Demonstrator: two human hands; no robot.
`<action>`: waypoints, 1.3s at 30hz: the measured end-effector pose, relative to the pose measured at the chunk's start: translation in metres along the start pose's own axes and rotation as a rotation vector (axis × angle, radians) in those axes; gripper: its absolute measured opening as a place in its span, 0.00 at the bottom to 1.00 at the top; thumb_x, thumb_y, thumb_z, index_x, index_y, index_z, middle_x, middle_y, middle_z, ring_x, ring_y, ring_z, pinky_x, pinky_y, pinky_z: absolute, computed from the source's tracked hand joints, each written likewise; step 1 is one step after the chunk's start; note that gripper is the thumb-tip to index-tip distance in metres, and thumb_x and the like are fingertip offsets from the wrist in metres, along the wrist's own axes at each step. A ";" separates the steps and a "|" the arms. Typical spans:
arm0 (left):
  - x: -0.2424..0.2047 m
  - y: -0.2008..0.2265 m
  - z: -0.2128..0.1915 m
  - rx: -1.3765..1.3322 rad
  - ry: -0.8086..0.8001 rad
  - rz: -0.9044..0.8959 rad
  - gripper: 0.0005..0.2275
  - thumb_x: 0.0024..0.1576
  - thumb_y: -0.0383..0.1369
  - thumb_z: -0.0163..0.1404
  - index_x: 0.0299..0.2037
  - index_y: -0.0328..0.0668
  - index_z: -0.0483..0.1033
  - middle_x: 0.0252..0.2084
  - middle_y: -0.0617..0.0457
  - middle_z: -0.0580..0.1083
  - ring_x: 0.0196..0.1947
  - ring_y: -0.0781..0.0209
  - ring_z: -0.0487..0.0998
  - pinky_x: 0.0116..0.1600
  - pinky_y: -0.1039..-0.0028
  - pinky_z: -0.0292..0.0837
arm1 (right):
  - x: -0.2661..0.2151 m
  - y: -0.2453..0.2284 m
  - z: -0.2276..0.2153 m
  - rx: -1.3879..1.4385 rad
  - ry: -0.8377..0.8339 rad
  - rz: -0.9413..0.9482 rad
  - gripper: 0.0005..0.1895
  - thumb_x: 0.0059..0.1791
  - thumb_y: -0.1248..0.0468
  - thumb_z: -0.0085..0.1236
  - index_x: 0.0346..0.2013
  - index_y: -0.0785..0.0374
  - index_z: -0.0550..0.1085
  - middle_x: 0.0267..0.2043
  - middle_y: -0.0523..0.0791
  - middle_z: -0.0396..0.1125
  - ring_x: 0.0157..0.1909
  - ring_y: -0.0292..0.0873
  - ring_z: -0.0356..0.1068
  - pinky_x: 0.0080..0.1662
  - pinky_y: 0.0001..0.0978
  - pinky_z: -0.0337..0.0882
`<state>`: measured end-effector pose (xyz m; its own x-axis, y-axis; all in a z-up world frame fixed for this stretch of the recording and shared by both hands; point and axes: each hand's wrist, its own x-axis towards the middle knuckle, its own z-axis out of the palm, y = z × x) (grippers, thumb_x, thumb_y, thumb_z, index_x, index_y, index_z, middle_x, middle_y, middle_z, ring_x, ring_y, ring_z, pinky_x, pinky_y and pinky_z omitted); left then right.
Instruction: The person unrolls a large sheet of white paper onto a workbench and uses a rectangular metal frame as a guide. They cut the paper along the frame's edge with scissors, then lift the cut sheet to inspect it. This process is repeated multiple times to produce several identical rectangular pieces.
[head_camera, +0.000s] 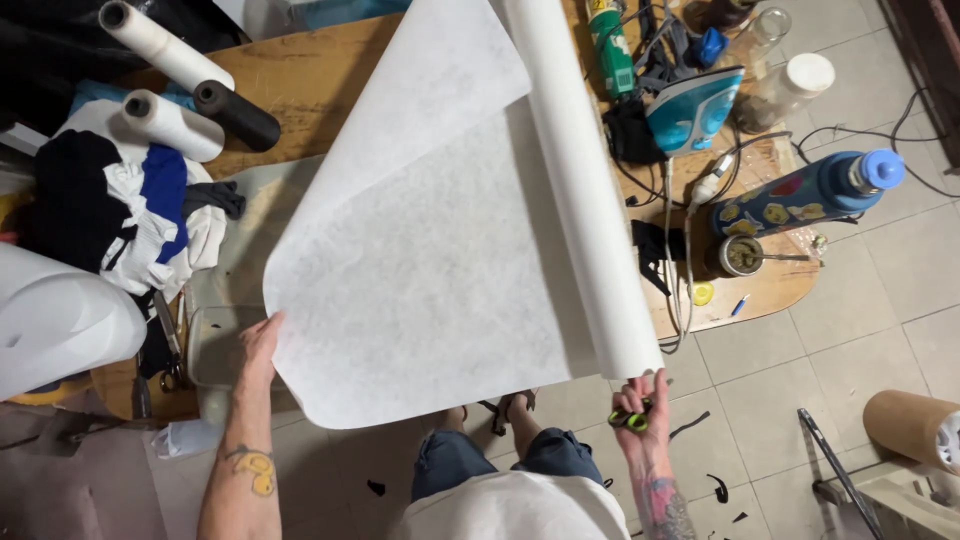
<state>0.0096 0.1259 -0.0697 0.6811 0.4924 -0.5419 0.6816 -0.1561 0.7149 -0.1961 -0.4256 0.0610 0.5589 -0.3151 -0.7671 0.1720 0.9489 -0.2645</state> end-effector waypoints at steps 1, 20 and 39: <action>-0.002 0.010 -0.003 0.052 0.013 -0.030 0.16 0.51 0.37 0.51 0.43 0.32 0.72 0.39 0.45 0.73 0.35 0.59 0.73 0.38 0.70 0.68 | 0.001 0.000 -0.001 -0.048 0.020 -0.024 0.19 0.40 0.56 0.58 0.41 0.59 0.67 0.18 0.32 0.59 0.12 0.23 0.49 0.18 0.10 0.54; -0.017 0.000 0.016 0.566 0.274 0.315 0.11 0.48 0.40 0.49 0.37 0.48 0.68 0.31 0.47 0.74 0.36 0.42 0.71 0.40 0.55 0.62 | 0.041 0.007 -0.041 -0.591 -0.013 -0.152 0.10 0.46 0.57 0.49 0.41 0.48 0.63 0.12 0.30 0.43 0.14 0.22 0.43 0.22 0.14 0.44; -0.099 -0.076 -0.085 -0.075 0.605 -0.340 0.09 0.52 0.33 0.40 0.40 0.43 0.68 0.28 0.48 0.74 0.18 0.56 0.73 0.28 0.70 0.73 | -0.044 0.072 -0.024 -0.902 0.469 -0.391 0.09 0.45 0.52 0.55 0.34 0.47 0.66 0.35 0.32 0.66 0.18 0.20 0.55 0.20 0.10 0.57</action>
<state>-0.1319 0.1620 -0.0330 0.1496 0.8974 -0.4150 0.7956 0.1400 0.5894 -0.2275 -0.3434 0.0612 0.1967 -0.7490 -0.6327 -0.4955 0.4809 -0.7233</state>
